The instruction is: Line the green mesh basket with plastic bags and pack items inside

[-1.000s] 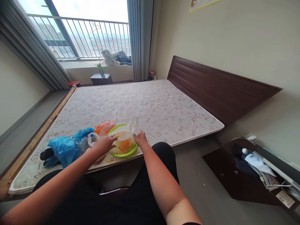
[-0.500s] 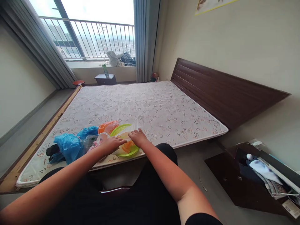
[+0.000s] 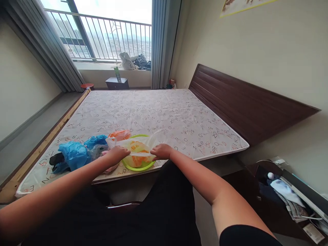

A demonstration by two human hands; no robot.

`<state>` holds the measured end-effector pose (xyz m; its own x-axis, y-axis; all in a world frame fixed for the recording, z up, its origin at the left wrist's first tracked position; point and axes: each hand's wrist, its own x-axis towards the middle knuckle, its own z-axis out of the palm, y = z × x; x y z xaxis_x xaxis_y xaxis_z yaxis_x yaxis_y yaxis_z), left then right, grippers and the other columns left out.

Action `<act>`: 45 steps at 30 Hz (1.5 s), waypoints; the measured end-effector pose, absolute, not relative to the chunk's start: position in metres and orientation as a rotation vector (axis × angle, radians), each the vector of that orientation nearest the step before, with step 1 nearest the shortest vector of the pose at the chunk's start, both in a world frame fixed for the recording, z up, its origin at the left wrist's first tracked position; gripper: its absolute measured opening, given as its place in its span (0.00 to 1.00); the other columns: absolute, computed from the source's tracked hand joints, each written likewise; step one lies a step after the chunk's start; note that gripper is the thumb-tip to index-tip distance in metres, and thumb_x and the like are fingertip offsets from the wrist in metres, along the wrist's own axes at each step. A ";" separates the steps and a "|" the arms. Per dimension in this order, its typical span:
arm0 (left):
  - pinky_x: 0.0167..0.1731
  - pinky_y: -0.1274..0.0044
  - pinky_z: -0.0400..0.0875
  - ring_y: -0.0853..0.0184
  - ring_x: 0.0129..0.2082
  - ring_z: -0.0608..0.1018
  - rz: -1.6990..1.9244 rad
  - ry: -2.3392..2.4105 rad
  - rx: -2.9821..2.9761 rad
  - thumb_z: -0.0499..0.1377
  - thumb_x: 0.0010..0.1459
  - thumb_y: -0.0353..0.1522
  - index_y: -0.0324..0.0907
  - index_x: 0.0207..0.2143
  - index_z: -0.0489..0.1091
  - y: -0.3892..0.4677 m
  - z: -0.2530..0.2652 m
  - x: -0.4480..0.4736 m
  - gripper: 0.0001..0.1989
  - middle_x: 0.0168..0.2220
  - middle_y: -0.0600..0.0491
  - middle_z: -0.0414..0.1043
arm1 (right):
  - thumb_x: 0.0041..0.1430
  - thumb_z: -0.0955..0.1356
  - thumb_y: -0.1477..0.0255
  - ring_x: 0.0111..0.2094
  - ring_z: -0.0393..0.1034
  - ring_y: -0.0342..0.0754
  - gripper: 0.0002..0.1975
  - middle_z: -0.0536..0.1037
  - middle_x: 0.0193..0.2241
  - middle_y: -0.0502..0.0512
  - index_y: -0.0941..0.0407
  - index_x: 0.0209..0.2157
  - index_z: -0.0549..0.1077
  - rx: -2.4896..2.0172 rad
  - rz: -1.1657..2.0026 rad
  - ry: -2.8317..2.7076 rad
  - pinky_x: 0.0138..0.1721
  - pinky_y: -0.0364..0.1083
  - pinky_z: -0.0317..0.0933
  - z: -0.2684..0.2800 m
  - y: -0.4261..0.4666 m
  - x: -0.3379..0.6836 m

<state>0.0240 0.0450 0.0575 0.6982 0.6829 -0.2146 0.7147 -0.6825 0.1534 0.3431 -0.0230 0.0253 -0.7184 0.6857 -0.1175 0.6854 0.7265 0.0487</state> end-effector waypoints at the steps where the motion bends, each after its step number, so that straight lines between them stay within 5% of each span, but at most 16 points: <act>1: 0.50 0.64 0.71 0.53 0.43 0.81 -0.227 1.051 2.738 0.60 0.57 0.21 0.42 0.37 0.78 0.044 0.059 0.021 0.10 0.38 0.43 0.78 | 0.69 0.66 0.48 0.36 0.74 0.51 0.24 0.81 0.39 0.61 0.56 0.44 0.75 1.098 -0.011 2.827 0.35 0.45 0.57 0.025 -0.025 0.345; 4: 0.48 0.64 0.71 0.53 0.43 0.81 -0.312 0.846 2.871 0.57 0.60 0.23 0.43 0.43 0.77 0.032 0.064 0.009 0.12 0.42 0.42 0.77 | 0.70 0.64 0.48 0.35 0.73 0.50 0.25 0.80 0.37 0.60 0.56 0.41 0.75 1.032 -0.038 2.888 0.34 0.45 0.56 0.022 -0.029 0.346; 9: 0.46 0.65 0.73 0.52 0.44 0.81 -0.375 0.689 2.848 0.61 0.64 0.42 0.44 0.46 0.76 0.008 0.063 -0.013 0.13 0.45 0.44 0.76 | 0.71 0.64 0.49 0.36 0.71 0.50 0.23 0.81 0.38 0.59 0.55 0.42 0.75 0.899 -0.039 2.887 0.35 0.46 0.56 0.017 -0.038 0.338; 15: 0.43 0.69 0.72 0.56 0.41 0.81 -0.319 0.740 2.882 0.55 0.65 0.23 0.44 0.41 0.75 0.008 0.040 -0.021 0.11 0.41 0.46 0.78 | 0.74 0.63 0.59 0.36 0.71 0.49 0.16 0.81 0.39 0.59 0.54 0.42 0.76 0.803 -0.014 2.873 0.37 0.47 0.56 0.022 -0.043 0.332; 19: 0.44 0.68 0.72 0.56 0.42 0.80 -0.251 0.785 2.945 0.57 0.65 0.24 0.44 0.42 0.75 0.012 0.028 -0.019 0.10 0.41 0.46 0.77 | 0.72 0.63 0.75 0.35 0.70 0.48 0.11 0.81 0.36 0.56 0.53 0.40 0.76 0.908 -0.004 2.828 0.35 0.46 0.54 0.019 -0.043 0.332; 24: 0.45 0.67 0.72 0.56 0.44 0.80 -0.226 0.742 2.944 0.56 0.66 0.24 0.45 0.46 0.75 0.002 0.014 -0.015 0.12 0.43 0.45 0.76 | 0.68 0.65 0.78 0.34 0.70 0.48 0.09 0.80 0.35 0.57 0.54 0.38 0.76 1.112 -0.010 2.771 0.34 0.46 0.54 0.009 -0.042 0.329; 30: 0.47 0.65 0.72 0.54 0.46 0.79 -0.208 0.857 2.889 0.54 0.65 0.24 0.43 0.49 0.75 -0.009 -0.006 -0.013 0.15 0.43 0.42 0.76 | 0.67 0.65 0.77 0.41 0.70 0.52 0.08 0.80 0.39 0.60 0.55 0.40 0.77 1.206 -0.050 2.783 0.42 0.49 0.57 0.003 -0.039 0.334; 36: 0.54 0.64 0.71 0.54 0.50 0.80 0.081 1.165 2.563 0.52 0.71 0.39 0.42 0.47 0.77 -0.012 -0.017 -0.017 0.16 0.49 0.42 0.79 | 0.68 0.65 0.71 0.45 0.70 0.54 0.10 0.79 0.42 0.63 0.58 0.40 0.78 1.429 -0.132 2.733 0.47 0.50 0.58 0.003 -0.040 0.338; 45: 0.49 0.66 0.75 0.57 0.45 0.83 0.647 1.556 1.756 0.52 0.69 0.46 0.39 0.51 0.67 0.000 -0.036 0.000 0.20 0.47 0.41 0.79 | 0.74 0.63 0.60 0.39 0.71 0.51 0.15 0.78 0.37 0.57 0.56 0.43 0.74 2.443 -0.379 2.278 0.41 0.46 0.60 -0.001 -0.031 0.306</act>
<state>-0.0001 0.0003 -0.0363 0.1566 0.9845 -0.0784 0.6387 -0.0404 0.7684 0.3058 -0.0312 -0.0012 0.0678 0.9976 -0.0141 0.9485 -0.0688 -0.3092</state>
